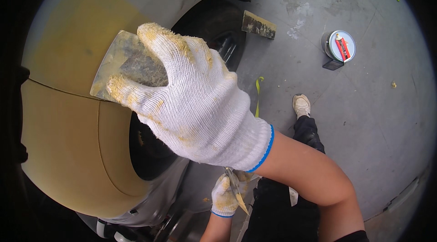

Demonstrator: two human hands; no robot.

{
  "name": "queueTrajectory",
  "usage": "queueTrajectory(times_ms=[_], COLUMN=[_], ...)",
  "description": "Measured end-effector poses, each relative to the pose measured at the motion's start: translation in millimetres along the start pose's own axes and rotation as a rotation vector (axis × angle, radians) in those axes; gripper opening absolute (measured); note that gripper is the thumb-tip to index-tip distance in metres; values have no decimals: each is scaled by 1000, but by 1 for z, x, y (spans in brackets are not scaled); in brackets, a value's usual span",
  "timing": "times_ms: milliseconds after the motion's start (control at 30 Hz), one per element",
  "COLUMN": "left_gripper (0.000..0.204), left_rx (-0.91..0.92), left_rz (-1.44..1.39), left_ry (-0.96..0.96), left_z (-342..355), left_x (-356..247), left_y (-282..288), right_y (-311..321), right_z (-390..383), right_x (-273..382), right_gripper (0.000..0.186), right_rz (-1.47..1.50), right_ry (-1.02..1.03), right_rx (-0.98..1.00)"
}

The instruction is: The person applies yellow body filler to a car's front fender using a metal spreader and a sanding block. They smooth the filler along the wheel arch, remove masking tape, and briefly walk away before returning to continue smoothing.

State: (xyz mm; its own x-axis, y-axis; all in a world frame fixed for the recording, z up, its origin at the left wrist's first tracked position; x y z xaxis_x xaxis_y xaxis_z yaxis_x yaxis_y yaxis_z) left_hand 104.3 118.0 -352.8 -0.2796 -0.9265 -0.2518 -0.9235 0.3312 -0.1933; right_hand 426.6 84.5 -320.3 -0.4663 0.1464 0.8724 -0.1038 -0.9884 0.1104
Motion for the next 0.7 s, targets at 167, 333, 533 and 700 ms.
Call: queueTrajectory(times_ms=[167,333,533,700], left_gripper=[32,32,33,34], left_rx=[69,122,22,-28], left_rz=[54,59,121,82], left_ry=[-28,-64,-47,-23], left_z=[-3,-4,-11,-15], left_x=[-5,-8,-9,-8], left_y=[-14,-34,-42,-42], right_y=[-1,14,12,28], right_z=[4,11,22,32], right_x=[1,-3,-11,-12], right_gripper=[31,31,38,44], right_rz=[-107,-91,-73,-54], right_ry=[88,55,125,85], right_rx=[36,47,54,123])
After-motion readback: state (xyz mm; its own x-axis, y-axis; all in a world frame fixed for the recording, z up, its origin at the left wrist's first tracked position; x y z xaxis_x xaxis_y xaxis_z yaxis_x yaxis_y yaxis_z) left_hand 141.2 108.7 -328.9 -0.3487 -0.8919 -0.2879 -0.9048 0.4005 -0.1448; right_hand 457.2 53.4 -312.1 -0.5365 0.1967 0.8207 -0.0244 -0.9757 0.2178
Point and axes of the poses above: each hand's wrist, its own z-axis towards the middle knuckle, its own y-axis out of the back of the hand, x = y × z, the point moved 1 cm from there along z, towards the middle knuckle, and after that the axes turned 12 degrees about -x, right-handed, at the moved point
